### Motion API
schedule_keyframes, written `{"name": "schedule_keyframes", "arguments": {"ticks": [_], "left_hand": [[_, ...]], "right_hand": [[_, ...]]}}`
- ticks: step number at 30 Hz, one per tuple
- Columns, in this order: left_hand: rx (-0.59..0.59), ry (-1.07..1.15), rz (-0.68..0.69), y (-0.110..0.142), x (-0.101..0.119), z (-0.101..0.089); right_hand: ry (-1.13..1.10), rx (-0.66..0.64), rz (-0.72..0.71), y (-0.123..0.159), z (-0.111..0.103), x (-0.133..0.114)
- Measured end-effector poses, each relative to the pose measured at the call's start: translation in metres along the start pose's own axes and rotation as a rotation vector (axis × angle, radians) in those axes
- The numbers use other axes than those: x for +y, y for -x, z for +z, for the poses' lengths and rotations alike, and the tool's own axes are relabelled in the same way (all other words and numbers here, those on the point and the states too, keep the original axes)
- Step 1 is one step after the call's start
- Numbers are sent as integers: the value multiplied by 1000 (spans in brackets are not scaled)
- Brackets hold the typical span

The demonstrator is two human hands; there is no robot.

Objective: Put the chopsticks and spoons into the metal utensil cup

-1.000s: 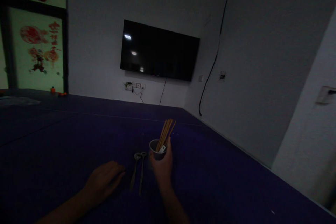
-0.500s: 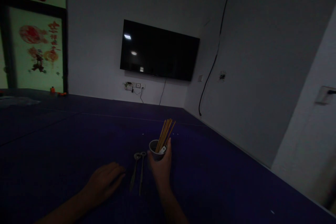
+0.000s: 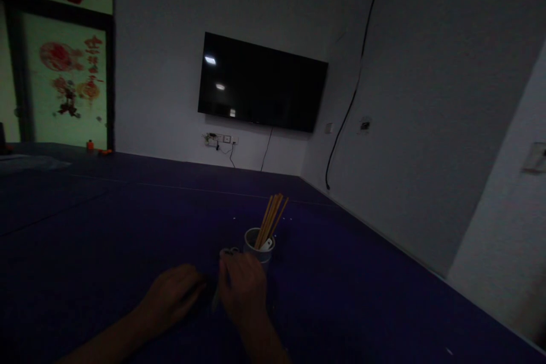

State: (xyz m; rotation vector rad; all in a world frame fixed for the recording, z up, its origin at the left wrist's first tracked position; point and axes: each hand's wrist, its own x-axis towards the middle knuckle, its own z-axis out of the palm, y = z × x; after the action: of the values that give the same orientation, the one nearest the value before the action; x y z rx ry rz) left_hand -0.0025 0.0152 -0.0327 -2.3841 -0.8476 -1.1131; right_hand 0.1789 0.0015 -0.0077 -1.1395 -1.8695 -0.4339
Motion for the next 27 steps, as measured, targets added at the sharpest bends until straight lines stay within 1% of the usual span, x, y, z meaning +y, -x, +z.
{"name": "schedule_keyframes", "arguments": {"ticks": [2,4,6,7,12,15,20,27], "left_hand": [[-2,-2,-4,0,0,-1],[-13,10,-13,0,0,-1],[-25,29,-22,1,-1,0],[-30,36,-24,2,-1,1],[-33,27,-26,3,-3,4],[-47,23,-25,3,-3,3],[-36,15,-37,0,0,1],[-50,8,-44,2,0,6]], "right_hand": [[96,-192,74,1,5,-10],[190,-341,160,2,10,-15],[246,-429,211,4,14,-16],[257,-449,223,5,15,-16],[277,-471,241,7,17,-17],[305,-496,238,7,15,-20],[297,-521,236,6,15,-20],[309,-560,223,5,16,-21]]}}
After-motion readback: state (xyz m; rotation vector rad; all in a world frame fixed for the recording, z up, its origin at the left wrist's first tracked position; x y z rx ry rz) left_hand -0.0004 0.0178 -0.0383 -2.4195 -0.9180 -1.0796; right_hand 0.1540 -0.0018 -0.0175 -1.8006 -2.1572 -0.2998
